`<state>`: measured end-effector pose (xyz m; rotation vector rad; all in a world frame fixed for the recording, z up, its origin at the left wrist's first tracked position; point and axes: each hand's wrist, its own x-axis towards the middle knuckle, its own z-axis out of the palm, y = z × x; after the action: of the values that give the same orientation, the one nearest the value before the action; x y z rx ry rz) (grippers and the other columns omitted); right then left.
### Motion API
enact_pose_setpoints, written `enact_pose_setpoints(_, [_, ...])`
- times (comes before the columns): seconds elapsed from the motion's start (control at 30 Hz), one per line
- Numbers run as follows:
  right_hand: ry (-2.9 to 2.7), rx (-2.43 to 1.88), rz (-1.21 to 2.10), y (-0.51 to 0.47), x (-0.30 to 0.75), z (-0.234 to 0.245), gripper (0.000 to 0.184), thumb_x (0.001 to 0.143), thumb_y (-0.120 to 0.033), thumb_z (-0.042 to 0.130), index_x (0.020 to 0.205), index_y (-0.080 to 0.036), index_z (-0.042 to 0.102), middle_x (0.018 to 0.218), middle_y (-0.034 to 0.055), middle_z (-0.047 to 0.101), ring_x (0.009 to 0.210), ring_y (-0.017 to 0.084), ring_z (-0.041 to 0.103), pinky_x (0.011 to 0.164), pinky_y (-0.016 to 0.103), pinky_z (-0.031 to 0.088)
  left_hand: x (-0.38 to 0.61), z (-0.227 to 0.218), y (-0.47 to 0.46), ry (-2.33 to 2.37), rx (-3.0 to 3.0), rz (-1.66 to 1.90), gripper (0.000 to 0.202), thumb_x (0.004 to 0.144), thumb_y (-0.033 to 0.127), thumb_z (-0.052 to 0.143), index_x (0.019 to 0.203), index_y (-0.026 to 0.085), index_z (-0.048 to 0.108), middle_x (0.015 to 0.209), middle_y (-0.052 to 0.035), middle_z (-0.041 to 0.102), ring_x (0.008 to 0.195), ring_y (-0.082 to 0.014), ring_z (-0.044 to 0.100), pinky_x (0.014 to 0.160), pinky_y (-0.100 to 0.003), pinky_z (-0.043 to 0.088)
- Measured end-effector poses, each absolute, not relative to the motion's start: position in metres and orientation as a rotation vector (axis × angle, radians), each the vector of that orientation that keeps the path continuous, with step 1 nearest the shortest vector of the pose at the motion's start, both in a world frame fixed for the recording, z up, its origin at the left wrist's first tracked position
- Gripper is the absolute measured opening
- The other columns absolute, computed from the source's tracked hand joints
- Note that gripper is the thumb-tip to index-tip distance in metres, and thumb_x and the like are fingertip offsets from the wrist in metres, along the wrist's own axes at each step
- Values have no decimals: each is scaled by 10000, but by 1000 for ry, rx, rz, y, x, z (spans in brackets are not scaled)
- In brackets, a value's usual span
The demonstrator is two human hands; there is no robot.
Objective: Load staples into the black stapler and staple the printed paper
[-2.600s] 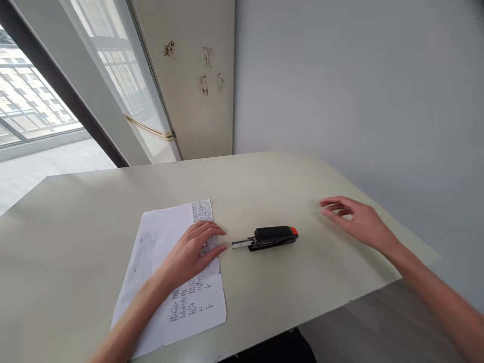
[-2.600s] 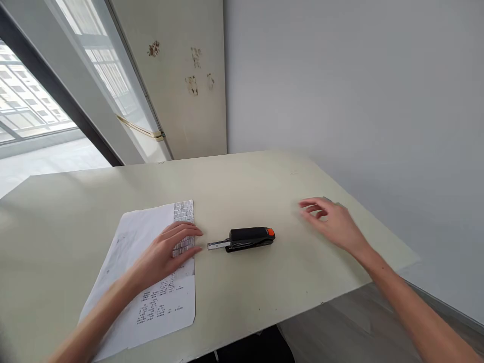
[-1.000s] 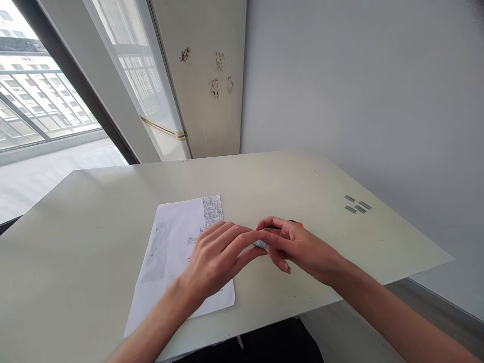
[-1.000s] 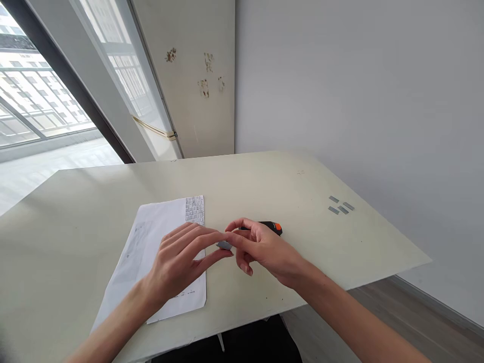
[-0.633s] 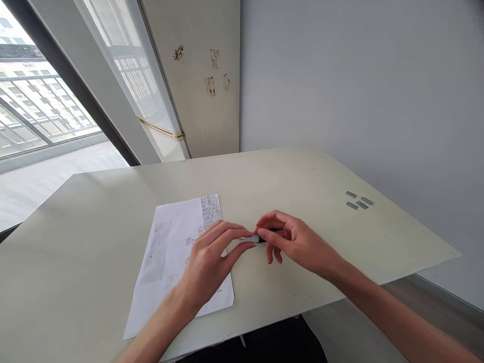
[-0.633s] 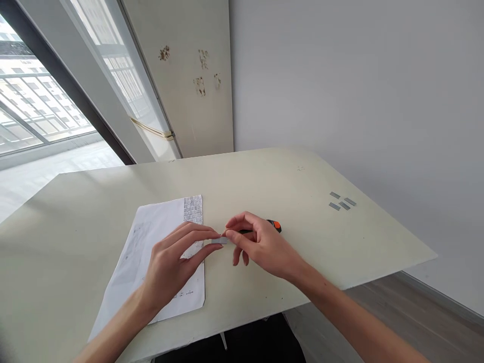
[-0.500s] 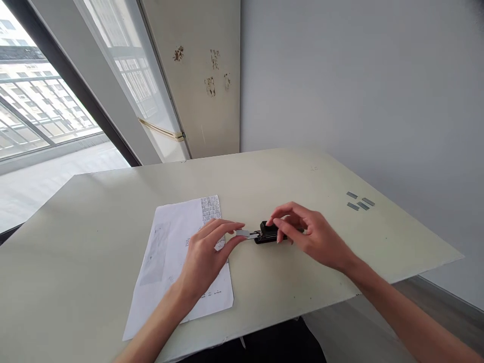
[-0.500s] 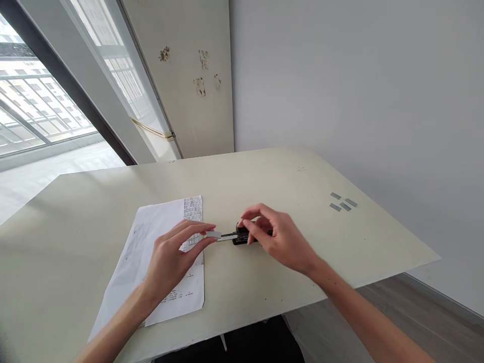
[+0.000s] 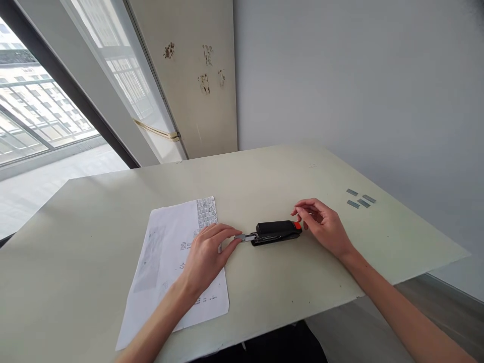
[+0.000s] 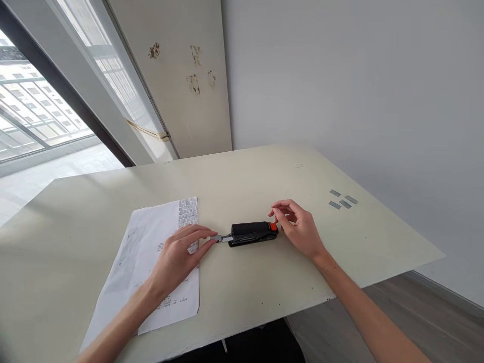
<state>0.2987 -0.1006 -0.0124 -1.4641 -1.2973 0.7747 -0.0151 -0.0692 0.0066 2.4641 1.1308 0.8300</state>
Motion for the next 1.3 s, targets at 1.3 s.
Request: enact_pose_setpoints(1.3, [-1322, -1794, 109, -92, 344, -35, 391, 976, -535, 532, 1228, -256, 641, 1355, 146, 667, 1252, 332, 604, 1015, 488, 495, -16, -4, -67, 1014, 2386, 1022, 140, 1058, 298, 636, 1105, 258, 762, 1038, -20, 774, 930, -193, 703, 825, -359, 596])
